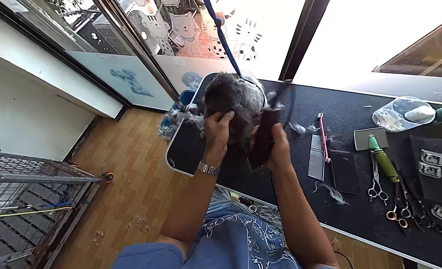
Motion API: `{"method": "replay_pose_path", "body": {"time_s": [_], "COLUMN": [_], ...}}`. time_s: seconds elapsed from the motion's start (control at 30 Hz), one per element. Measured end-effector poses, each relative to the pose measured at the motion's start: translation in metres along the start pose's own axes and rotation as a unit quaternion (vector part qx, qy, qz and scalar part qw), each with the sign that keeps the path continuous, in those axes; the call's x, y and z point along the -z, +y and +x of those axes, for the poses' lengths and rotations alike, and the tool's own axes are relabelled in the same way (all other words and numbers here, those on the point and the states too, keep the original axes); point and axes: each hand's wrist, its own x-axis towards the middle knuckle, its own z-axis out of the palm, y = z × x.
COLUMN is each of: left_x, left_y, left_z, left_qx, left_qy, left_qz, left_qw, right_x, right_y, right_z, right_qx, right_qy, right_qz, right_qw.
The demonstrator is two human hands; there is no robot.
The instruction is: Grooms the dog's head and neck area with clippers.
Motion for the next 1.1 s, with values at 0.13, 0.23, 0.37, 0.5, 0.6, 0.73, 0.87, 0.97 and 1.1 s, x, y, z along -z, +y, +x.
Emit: {"method": "replay_pose_path", "body": {"time_s": [0.13,0.23,0.37,0.5,0.6,0.73,0.87,0.97,1.1], "left_x": [0.006,-0.002,0.019,0.038,0.048,0.061,0.073,0.077,0.072], "left_y": [0.003,0.005,0.007,0.006,0.007,0.006,0.006,0.007,0.009], "left_z": [0.005,0.031,0.031,0.037,0.044,0.051,0.057,0.065,0.072], "left_qx": [-0.019,-0.045,-0.044,-0.017,-0.007,0.017,0.035,0.056,0.049], "left_qy": [0.012,0.057,0.0,-0.035,-0.076,-0.122,-0.157,-0.171,-0.177], "left_qz": [-0.019,-0.01,-0.008,-0.017,-0.001,-0.009,0.004,0.004,0.065], "left_qw": [1.0,0.997,0.999,0.999,0.997,0.992,0.987,0.984,0.981], "right_x": [0.014,0.013,0.015,-0.004,-0.029,-0.054,-0.064,-0.064,-0.061], "right_y": [-0.014,-0.023,-0.052,-0.078,-0.077,-0.066,-0.056,-0.052,-0.056], "right_z": [0.006,0.012,0.035,0.051,0.065,0.082,0.086,0.084,0.081], "right_qx": [0.009,0.008,0.084,0.181,0.194,0.221,0.214,0.199,0.163], "right_qy": [0.077,0.098,0.069,-0.002,-0.017,-0.08,-0.126,-0.146,-0.177], "right_qz": [0.078,0.037,0.17,-0.117,-0.273,-0.302,-0.345,-0.382,-0.432], "right_qw": [0.994,0.994,0.98,0.977,0.942,0.924,0.905,0.891,0.869]}}
